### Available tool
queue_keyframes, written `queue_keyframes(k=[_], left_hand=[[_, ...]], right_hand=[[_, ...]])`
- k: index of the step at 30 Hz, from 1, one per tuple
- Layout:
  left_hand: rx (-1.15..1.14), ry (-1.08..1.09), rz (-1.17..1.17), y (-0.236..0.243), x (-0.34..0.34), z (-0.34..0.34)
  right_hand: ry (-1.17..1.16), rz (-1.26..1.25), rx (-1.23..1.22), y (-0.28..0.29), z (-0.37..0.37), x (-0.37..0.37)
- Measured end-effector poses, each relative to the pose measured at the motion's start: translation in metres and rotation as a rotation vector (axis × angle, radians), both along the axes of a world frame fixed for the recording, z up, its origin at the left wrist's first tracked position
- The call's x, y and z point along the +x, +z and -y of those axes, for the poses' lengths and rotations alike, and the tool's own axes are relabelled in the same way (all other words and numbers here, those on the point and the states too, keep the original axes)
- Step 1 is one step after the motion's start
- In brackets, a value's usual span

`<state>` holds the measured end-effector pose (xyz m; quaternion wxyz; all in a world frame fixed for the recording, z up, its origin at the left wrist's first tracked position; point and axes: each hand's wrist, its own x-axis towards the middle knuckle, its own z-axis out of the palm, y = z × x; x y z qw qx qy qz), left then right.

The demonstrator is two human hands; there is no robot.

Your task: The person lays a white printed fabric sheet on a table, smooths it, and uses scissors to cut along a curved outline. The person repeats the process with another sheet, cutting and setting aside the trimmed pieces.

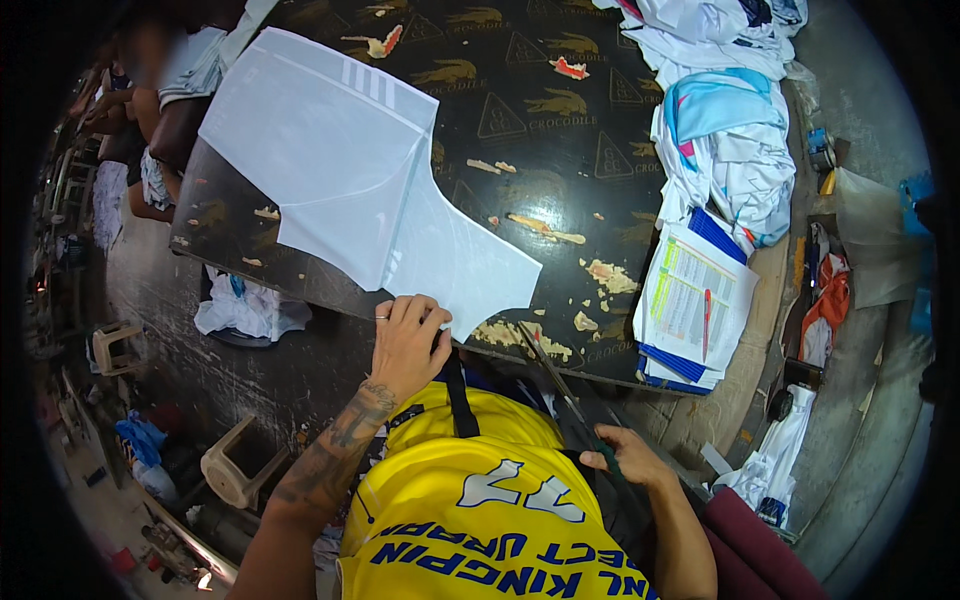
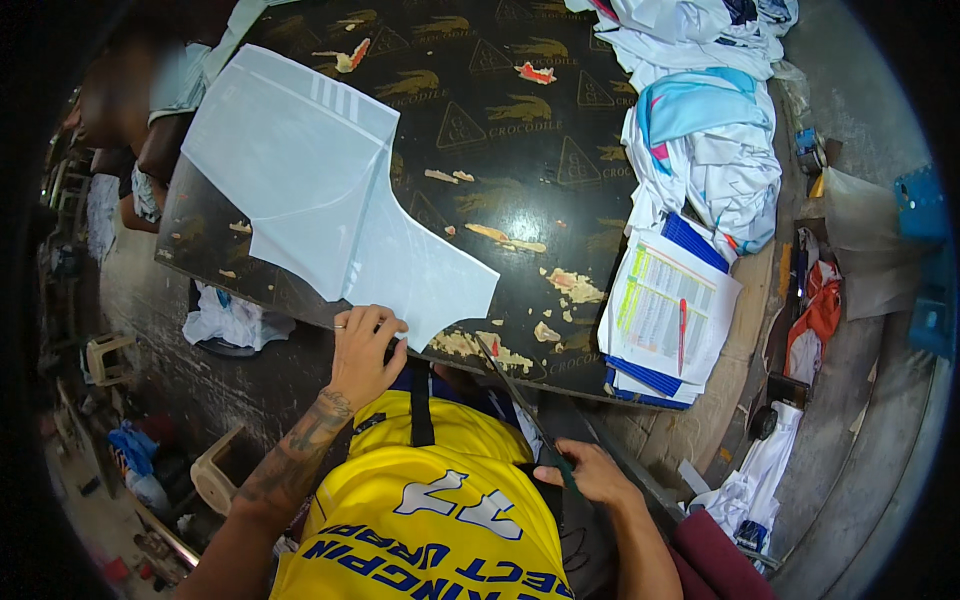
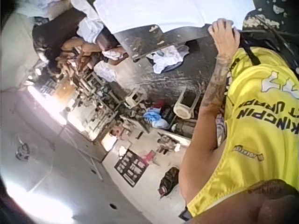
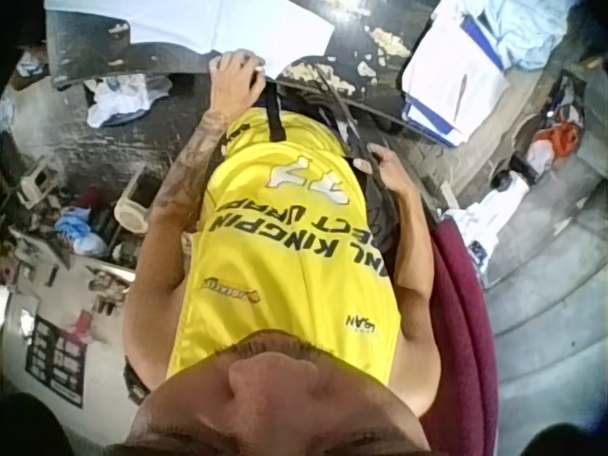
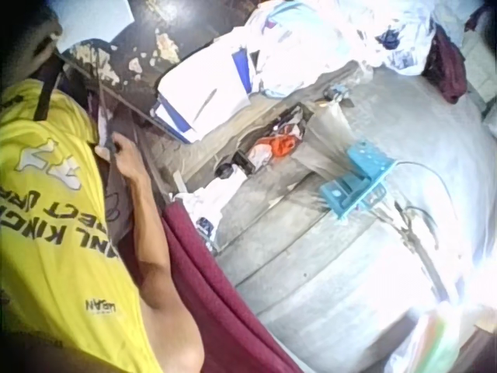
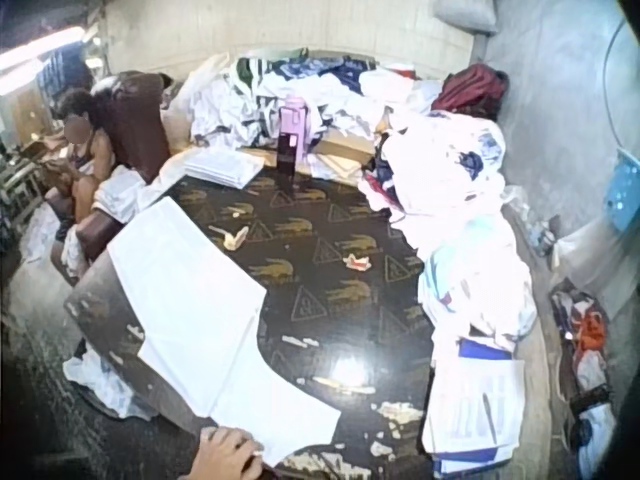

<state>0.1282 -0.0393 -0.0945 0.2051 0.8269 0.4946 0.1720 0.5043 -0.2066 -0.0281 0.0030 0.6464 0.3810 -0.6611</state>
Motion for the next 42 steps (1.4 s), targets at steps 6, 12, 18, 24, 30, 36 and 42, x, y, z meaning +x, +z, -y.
queue_keyframes(k=[6, 12, 18, 24, 30, 36, 42], left_hand=[[-0.003, 0.1, 0.087, -0.003, 0.007, 0.0], [-0.054, 0.062, 0.155, -0.016, 0.006, -0.007], [-0.081, 0.06, 0.141, -0.019, 0.005, -0.006], [-0.074, 0.052, 0.131, -0.023, 0.004, -0.005], [-0.065, 0.065, 0.121, -0.027, 0.003, -0.005], [-0.128, 0.067, 0.118, -0.024, 0.002, -0.007], [-0.132, 0.053, 0.146, -0.021, 0.002, -0.01]], right_hand=[[0.115, -0.022, 0.003, -0.022, -0.026, -0.05], [-0.028, -0.01, 0.044, -0.042, -0.042, -0.105], [-0.057, 0.004, 0.045, -0.047, -0.046, -0.116], [-0.102, -0.022, 0.024, -0.05, -0.041, -0.116], [-0.11, 0.016, -0.011, -0.044, -0.057, -0.12], [-0.1, 0.021, -0.023, -0.036, -0.082, -0.131], [-0.065, 0.048, -0.01, -0.036, -0.1, -0.137]])
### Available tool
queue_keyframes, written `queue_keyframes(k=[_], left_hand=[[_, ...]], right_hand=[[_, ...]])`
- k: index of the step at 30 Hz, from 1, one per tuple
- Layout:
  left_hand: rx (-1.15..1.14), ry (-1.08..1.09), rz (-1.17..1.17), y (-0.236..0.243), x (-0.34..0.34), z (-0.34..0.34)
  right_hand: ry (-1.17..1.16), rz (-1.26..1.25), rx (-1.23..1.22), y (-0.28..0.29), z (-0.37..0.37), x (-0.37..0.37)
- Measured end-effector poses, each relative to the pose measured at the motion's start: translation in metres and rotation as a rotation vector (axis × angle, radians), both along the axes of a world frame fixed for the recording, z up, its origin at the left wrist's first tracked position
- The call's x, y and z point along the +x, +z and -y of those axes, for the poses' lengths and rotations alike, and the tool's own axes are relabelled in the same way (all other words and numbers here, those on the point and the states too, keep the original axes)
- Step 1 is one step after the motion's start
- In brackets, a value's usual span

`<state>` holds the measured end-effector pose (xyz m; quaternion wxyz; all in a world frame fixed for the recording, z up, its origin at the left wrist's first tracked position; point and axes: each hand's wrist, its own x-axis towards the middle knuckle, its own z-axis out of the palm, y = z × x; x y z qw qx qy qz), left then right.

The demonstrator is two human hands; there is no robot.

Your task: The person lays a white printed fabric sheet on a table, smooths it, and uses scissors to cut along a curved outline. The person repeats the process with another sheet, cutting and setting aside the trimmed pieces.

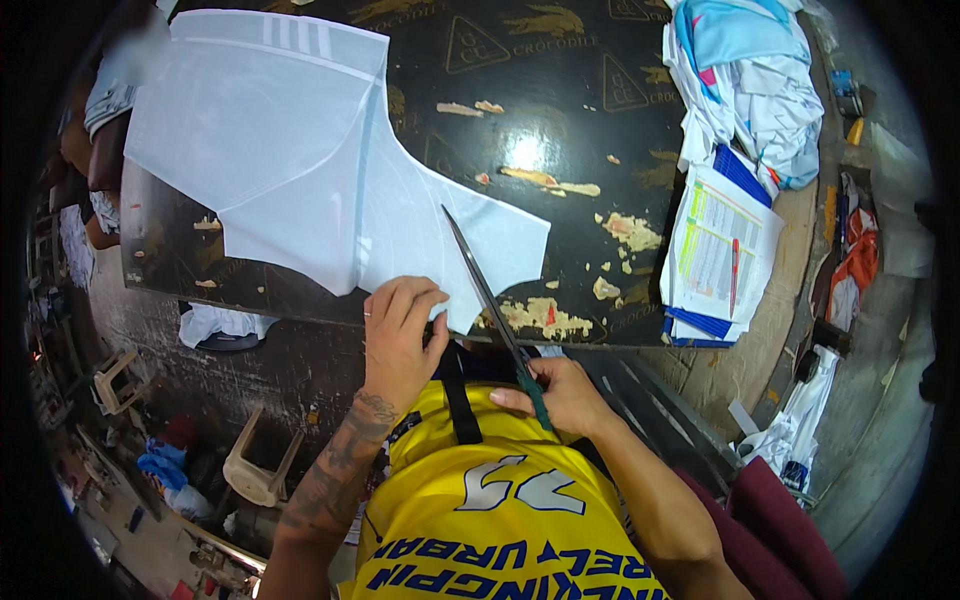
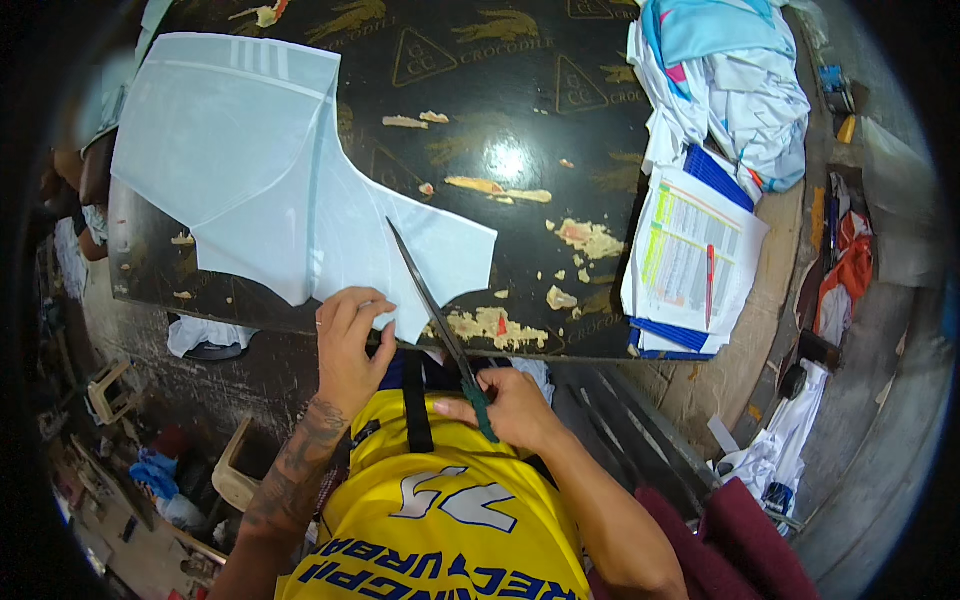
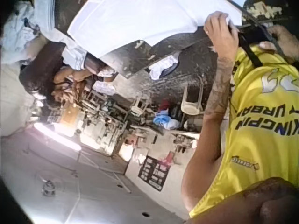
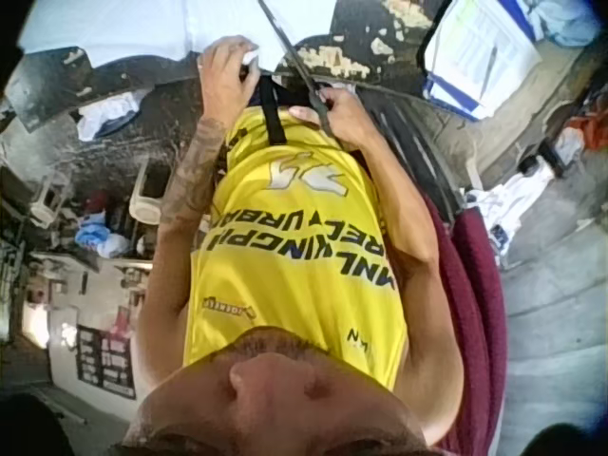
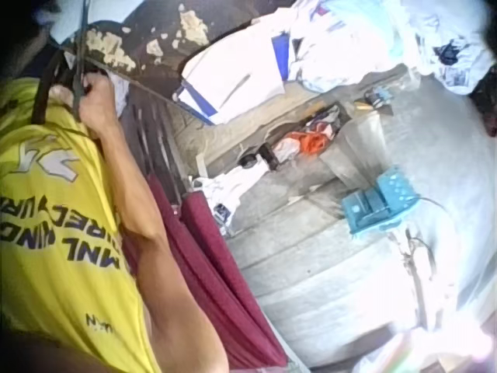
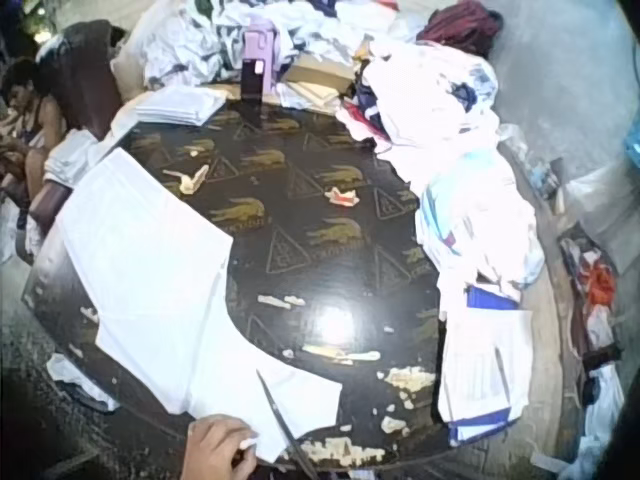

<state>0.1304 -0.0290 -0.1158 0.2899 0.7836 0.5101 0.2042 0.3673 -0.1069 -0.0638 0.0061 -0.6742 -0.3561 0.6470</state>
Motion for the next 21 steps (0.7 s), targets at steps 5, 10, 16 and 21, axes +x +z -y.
queue_keyframes(k=[5, 10, 16, 21], left_hand=[[-0.009, -0.021, 0.009, 0.001, -0.003, -0.003], [-0.046, -0.023, 0.041, 0.005, -0.004, -0.009], [-0.061, -0.041, 0.055, 0.002, -0.007, -0.01], [-0.112, -0.055, 0.025, 0.009, -0.009, -0.015]], right_hand=[[-0.032, 0.018, -0.048, 0.007, -0.017, -0.008], [-0.101, -0.012, -0.052, 0.016, -0.035, -0.016], [-0.063, 0.049, -0.074, 0.011, -0.048, -0.02], [-0.076, 0.049, -0.024, 0.004, -0.057, -0.023]])
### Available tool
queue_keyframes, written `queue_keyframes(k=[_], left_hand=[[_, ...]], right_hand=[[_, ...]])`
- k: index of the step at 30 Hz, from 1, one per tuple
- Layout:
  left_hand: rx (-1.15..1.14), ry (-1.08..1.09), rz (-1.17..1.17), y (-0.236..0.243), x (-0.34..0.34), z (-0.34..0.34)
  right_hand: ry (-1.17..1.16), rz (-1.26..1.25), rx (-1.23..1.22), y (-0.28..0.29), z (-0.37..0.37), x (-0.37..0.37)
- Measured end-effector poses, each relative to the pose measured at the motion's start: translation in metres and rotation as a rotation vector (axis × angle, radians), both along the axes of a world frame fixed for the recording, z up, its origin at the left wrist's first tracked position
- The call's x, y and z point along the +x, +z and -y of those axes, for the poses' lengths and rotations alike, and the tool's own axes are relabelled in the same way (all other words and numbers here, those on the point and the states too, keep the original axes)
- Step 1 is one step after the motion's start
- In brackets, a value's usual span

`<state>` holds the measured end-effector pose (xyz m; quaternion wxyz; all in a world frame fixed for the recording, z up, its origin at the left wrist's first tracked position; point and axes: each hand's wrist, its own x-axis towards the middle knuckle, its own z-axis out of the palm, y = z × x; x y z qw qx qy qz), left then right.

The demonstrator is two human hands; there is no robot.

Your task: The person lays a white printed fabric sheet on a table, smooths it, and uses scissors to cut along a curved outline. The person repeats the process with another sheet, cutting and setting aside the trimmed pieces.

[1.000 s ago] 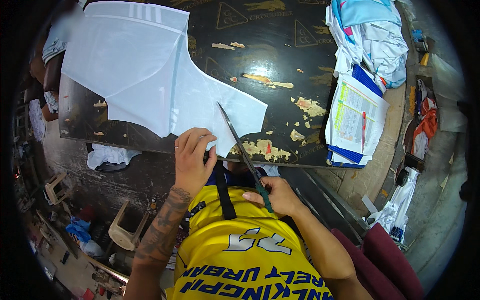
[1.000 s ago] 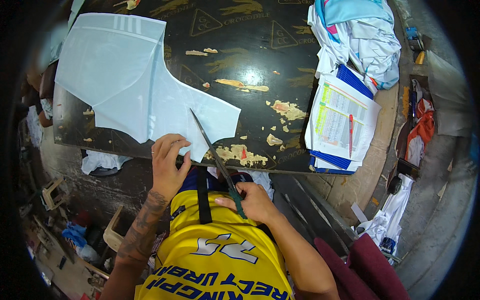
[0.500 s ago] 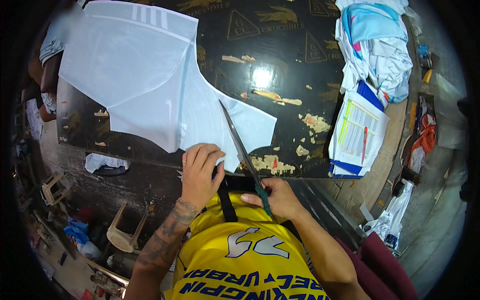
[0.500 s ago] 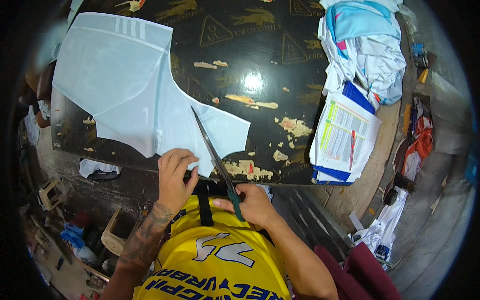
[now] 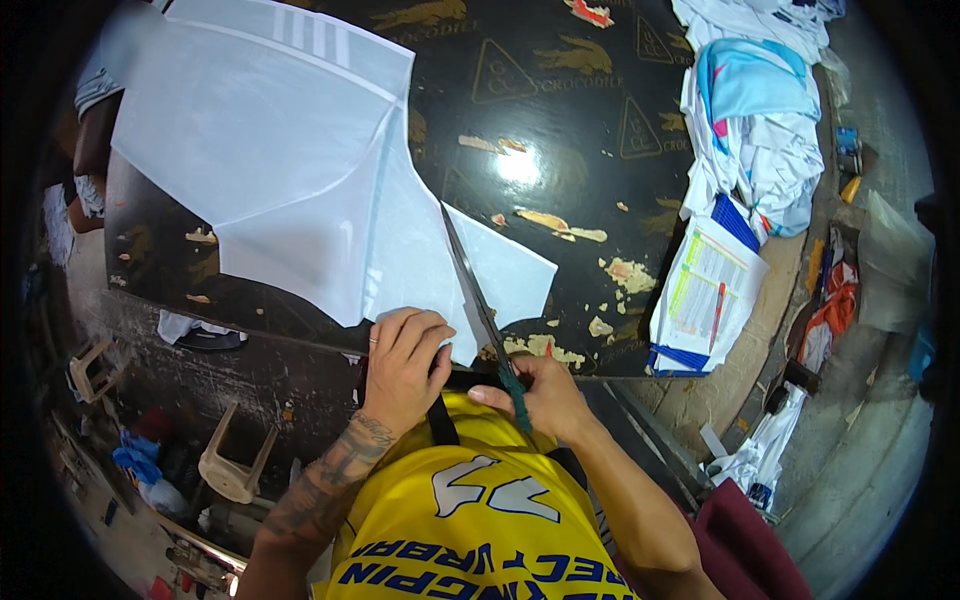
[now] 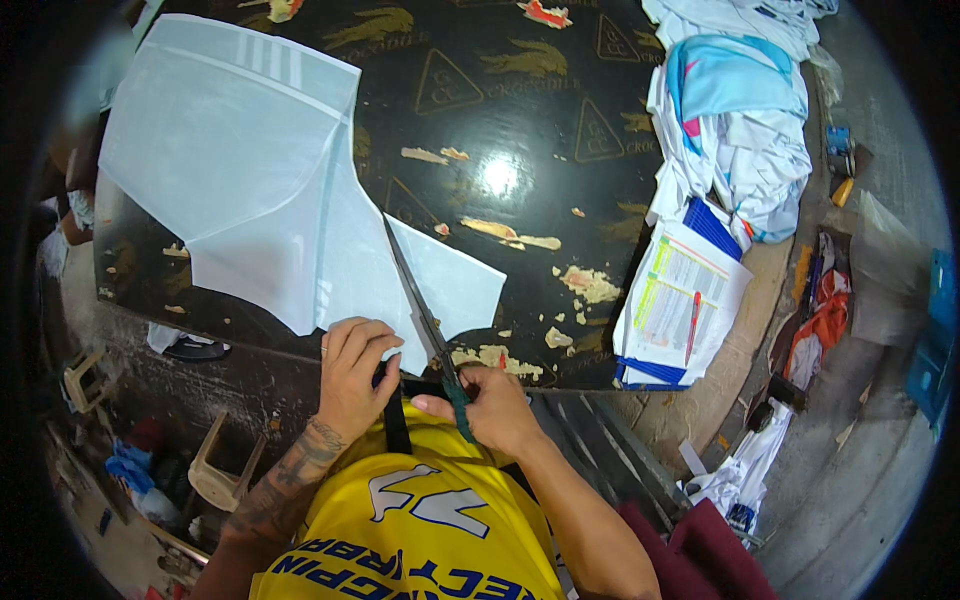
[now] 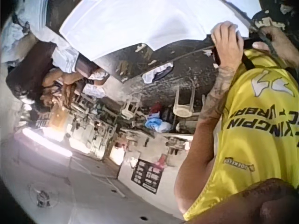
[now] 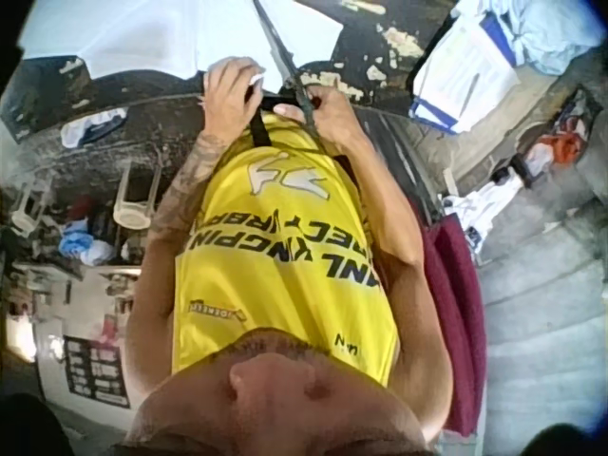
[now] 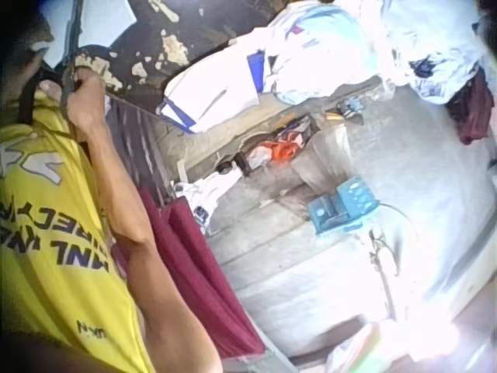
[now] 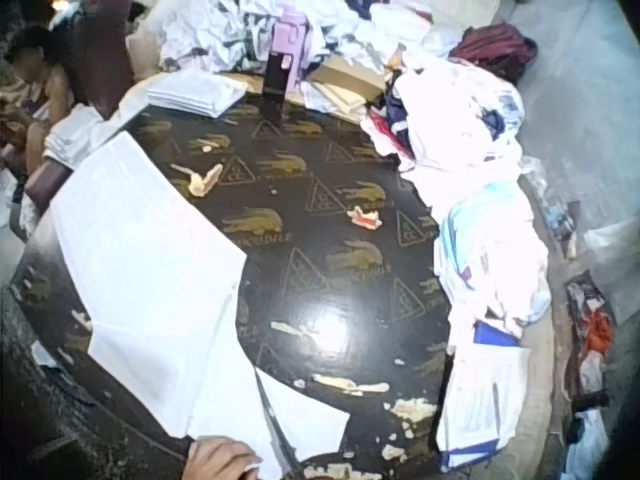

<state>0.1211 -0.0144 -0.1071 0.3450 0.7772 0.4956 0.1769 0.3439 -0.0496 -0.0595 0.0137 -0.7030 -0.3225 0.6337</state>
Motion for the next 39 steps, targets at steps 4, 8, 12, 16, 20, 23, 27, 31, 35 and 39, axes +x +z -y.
queue_keyframes(k=[4, 8, 12, 16, 20, 23, 27, 31, 35, 39], left_hand=[[0.033, 0.028, -0.03, 0.014, 0.02, -0.008], [0.094, -0.028, -0.227, 0.019, 0.051, -0.008], [0.145, -0.106, -0.397, 0.013, 0.064, 0.005], [0.173, -0.188, -0.384, 0.012, 0.059, 0.015], [0.199, -0.183, -0.328, 0.013, 0.055, 0.016], [0.201, -0.165, -0.336, 0.012, 0.059, 0.017], [0.146, -0.121, -0.273, 0.016, 0.064, 0.014], [0.168, 0.07, -0.11, 0.024, 0.032, -0.022], [0.204, 0.596, -0.115, 0.018, -0.06, -0.096], [0.237, 0.339, -0.344, -0.004, -0.115, -0.134]], right_hand=[[-0.065, -0.104, 0.061, 0.02, 0.001, 0.036], [0.048, -0.145, 0.054, 0.051, 0.008, 0.122], [0.323, 0.009, 0.027, 0.053, 0.008, 0.191], [0.493, 0.044, 0.107, 0.03, -0.008, 0.193], [0.482, 0.002, 0.24, 0.012, -0.028, 0.165], [0.575, 0.111, 0.136, 0.005, -0.036, 0.153], [0.544, 0.112, 0.111, 0.003, -0.033, 0.149], [0.385, 0.097, 0.183, 0.013, -0.021, 0.15], [0.25, 0.078, 0.218, 0.037, -0.006, 0.141], [0.2, -0.011, 0.167, 0.044, 0.01, 0.107]])
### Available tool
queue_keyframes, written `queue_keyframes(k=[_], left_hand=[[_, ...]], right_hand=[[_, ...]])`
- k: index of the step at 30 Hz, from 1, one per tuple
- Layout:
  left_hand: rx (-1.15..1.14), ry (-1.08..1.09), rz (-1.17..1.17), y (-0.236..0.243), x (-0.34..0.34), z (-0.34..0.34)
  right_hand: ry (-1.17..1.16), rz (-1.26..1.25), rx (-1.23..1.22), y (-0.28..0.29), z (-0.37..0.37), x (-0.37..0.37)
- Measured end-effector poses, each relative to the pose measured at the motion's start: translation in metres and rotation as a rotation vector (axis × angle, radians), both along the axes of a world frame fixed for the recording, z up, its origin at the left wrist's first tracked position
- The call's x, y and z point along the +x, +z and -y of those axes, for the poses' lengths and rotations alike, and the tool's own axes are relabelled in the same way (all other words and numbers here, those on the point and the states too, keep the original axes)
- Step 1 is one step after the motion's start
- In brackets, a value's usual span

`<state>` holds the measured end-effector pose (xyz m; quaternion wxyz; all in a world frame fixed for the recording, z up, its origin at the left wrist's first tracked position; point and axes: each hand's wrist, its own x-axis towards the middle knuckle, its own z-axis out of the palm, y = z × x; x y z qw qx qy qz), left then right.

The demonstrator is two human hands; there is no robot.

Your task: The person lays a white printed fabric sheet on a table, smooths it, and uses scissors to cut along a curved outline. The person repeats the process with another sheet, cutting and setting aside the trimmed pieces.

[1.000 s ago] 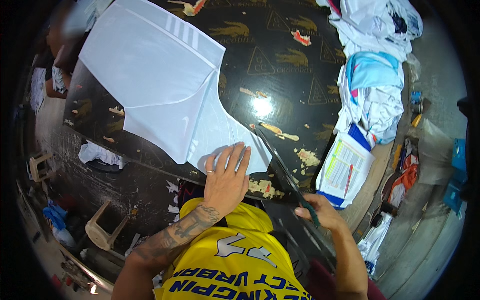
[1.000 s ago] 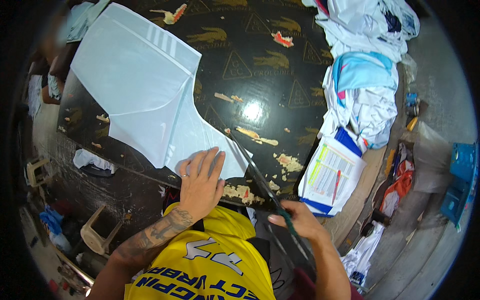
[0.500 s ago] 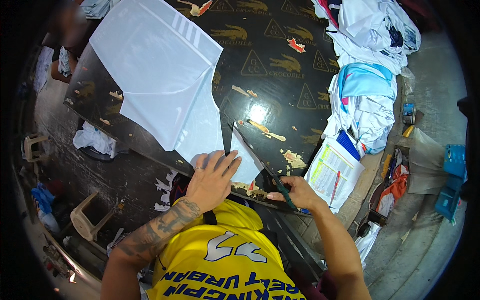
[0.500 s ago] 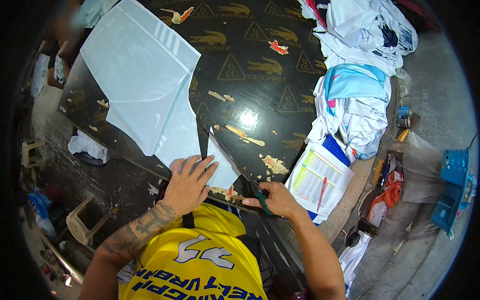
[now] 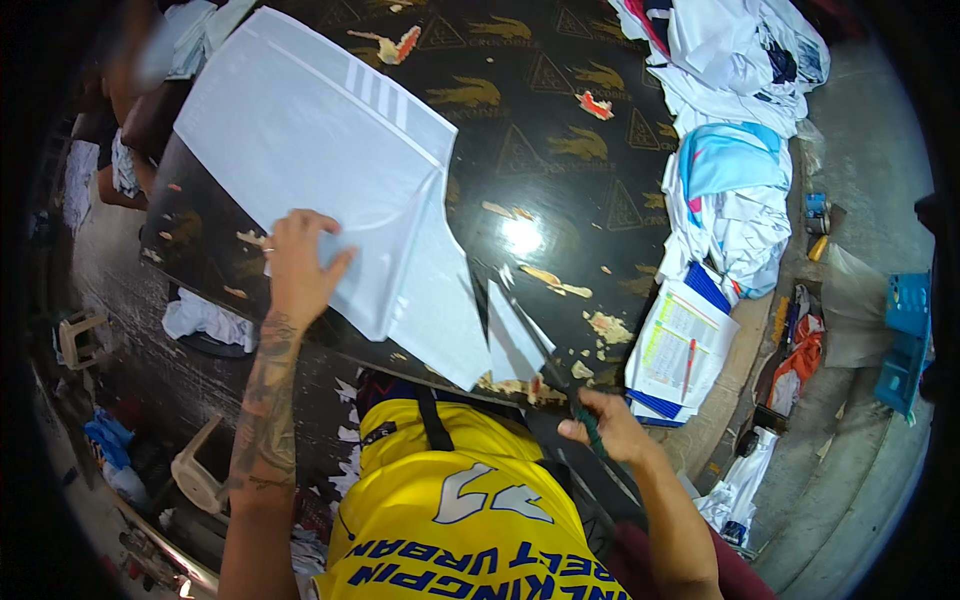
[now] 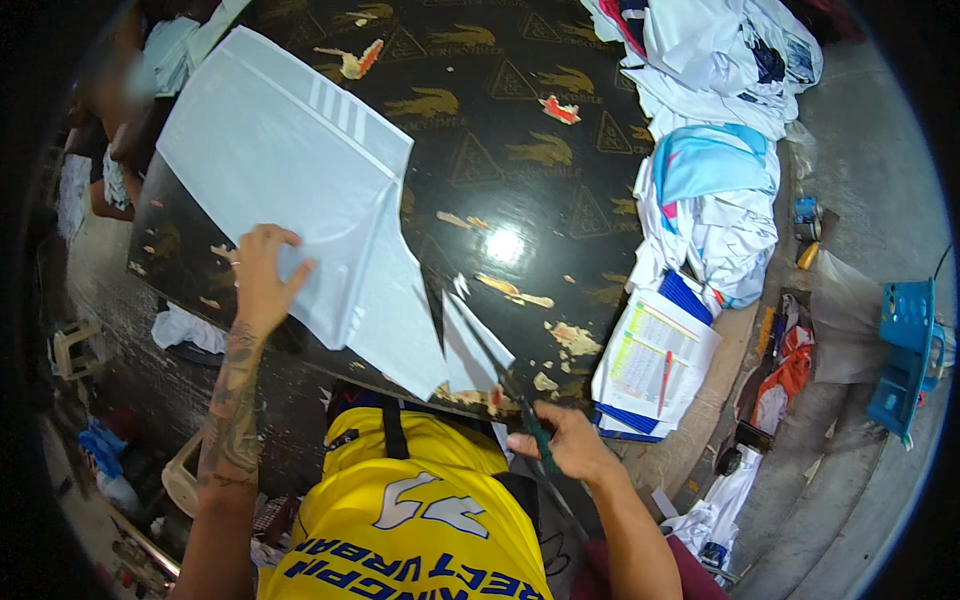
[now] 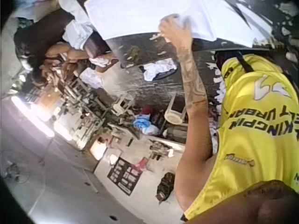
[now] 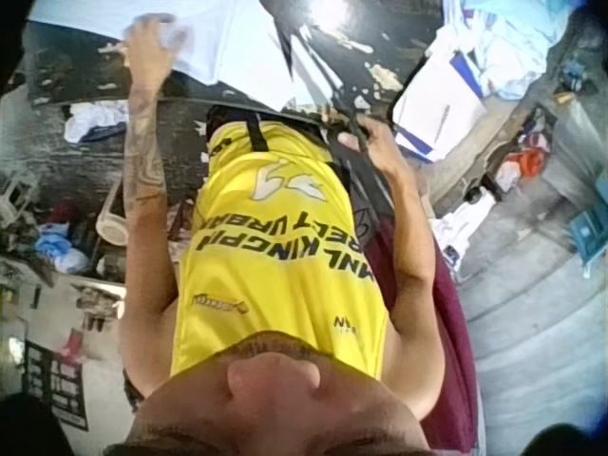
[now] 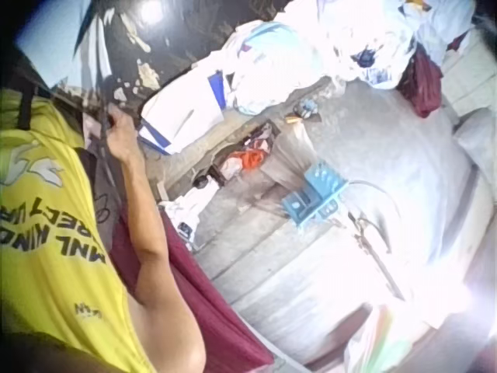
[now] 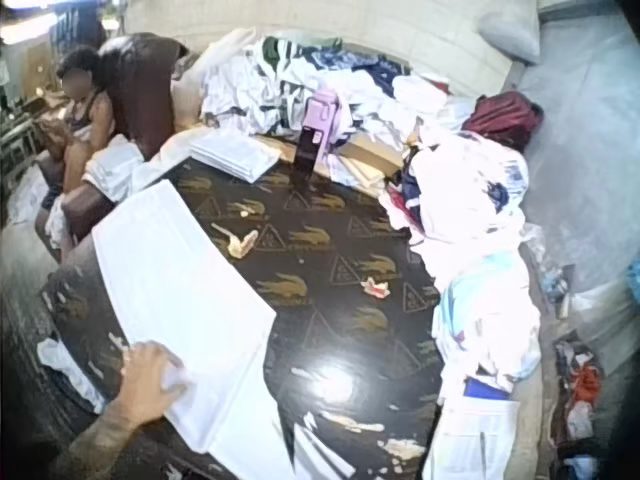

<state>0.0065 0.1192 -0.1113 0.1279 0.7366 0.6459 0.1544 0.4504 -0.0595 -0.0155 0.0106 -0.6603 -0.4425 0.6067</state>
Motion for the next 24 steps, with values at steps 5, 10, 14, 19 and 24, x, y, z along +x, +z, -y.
queue_keyframes(k=[5, 10, 14, 19, 24], left_hand=[[-0.209, -0.198, 0.182, 0.01, 0.012, 0.004], [-0.388, -0.245, 0.433, 0.035, 0.044, 0.008], [-0.327, -0.355, 0.449, 0.032, 0.059, 0.005], [-0.255, -0.448, 0.411, 0.021, 0.068, 0.003], [-0.311, -0.479, 0.392, 0.022, 0.067, -0.003]], right_hand=[[-0.021, -0.062, 0.036, -0.019, -0.002, -0.059], [-0.026, -0.009, -0.045, -0.029, -0.033, -0.093], [-0.053, 0.043, -0.031, -0.031, -0.062, -0.113], [-0.173, 0.047, -0.039, -0.036, -0.077, -0.137], [-0.221, 0.025, -0.047, -0.043, -0.073, -0.149]])
